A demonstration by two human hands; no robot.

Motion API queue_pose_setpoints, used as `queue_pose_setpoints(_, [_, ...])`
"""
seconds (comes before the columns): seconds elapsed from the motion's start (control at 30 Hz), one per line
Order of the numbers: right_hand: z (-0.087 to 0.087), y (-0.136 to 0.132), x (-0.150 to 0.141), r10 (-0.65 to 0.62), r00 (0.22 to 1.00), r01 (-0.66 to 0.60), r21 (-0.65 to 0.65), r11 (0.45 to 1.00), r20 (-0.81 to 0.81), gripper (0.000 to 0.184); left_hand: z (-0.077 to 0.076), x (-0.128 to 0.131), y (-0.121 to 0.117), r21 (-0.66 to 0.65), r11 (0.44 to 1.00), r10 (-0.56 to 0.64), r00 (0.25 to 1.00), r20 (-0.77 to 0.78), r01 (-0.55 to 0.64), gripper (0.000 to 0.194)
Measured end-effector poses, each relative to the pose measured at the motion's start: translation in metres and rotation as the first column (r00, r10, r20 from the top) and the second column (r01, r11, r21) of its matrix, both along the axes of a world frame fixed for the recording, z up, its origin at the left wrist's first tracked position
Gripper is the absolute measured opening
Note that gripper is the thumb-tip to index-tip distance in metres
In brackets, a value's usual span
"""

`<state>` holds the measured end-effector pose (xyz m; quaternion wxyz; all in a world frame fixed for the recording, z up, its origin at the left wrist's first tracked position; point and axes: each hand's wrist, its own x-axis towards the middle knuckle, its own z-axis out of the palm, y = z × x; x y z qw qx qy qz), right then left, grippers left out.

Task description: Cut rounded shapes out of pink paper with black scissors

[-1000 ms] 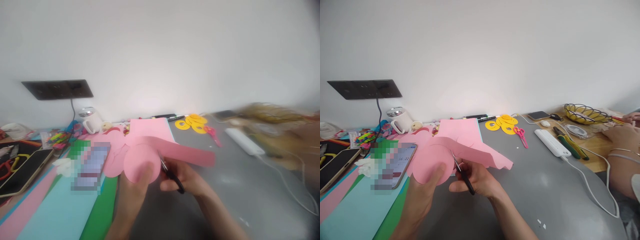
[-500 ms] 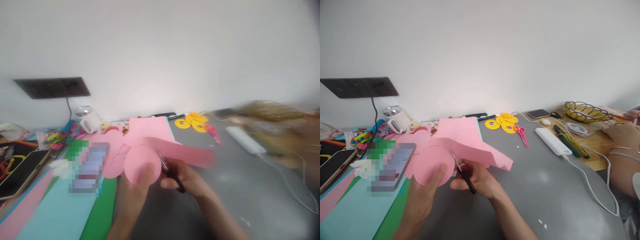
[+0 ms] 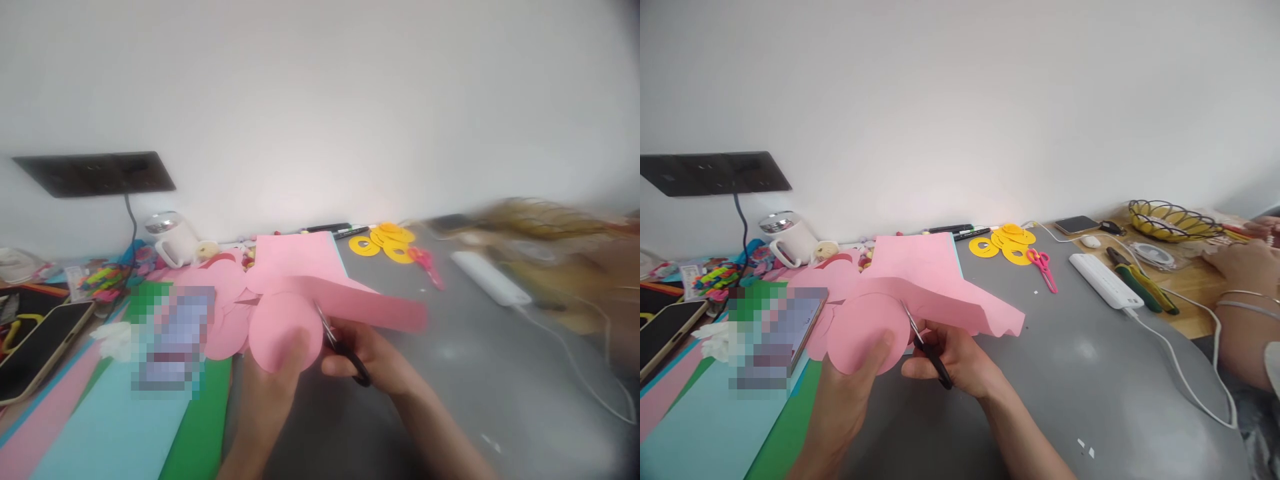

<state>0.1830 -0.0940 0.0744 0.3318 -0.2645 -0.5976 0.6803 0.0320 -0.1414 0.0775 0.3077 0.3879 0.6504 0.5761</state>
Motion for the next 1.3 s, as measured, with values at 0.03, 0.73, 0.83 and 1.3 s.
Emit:
queue_pose_setpoints(0.03, [-0.0001,0.0000,0.0001,-0.003,1.000,0.003,0.012,1.000,0.002,0.038,-0.0001,0.0001,0.0002,-0.002,1.000,0.002,1.000,-0.002,-0.002,0.053])
queue_pose_setpoints(0.73, [-0.0059,-0.0016,0.0006,-0.035,0.999,0.035,-0.001,0.999,-0.024,0.040,0.0000,-0.0024,0.0017,0.012,1.000,-0.006,1.000,-0.003,0.007,0.046])
queue_pose_setpoints(0.83, [-0.0063,-0.0026,0.0004,-0.050,0.998,0.050,-0.012,0.999,-0.030,0.041,0.0007,-0.0029,0.0015,0.003,1.000,-0.010,1.000,-0.023,0.010,0.045])
queue_pose_setpoints(1.3, [0.0015,0.0017,0.0033,-0.002,0.993,-0.002,0.029,1.000,0.122,0.036,0.0073,-0.0064,-0.0038,-0.060,0.996,-0.066,0.996,-0.063,0.063,0.044])
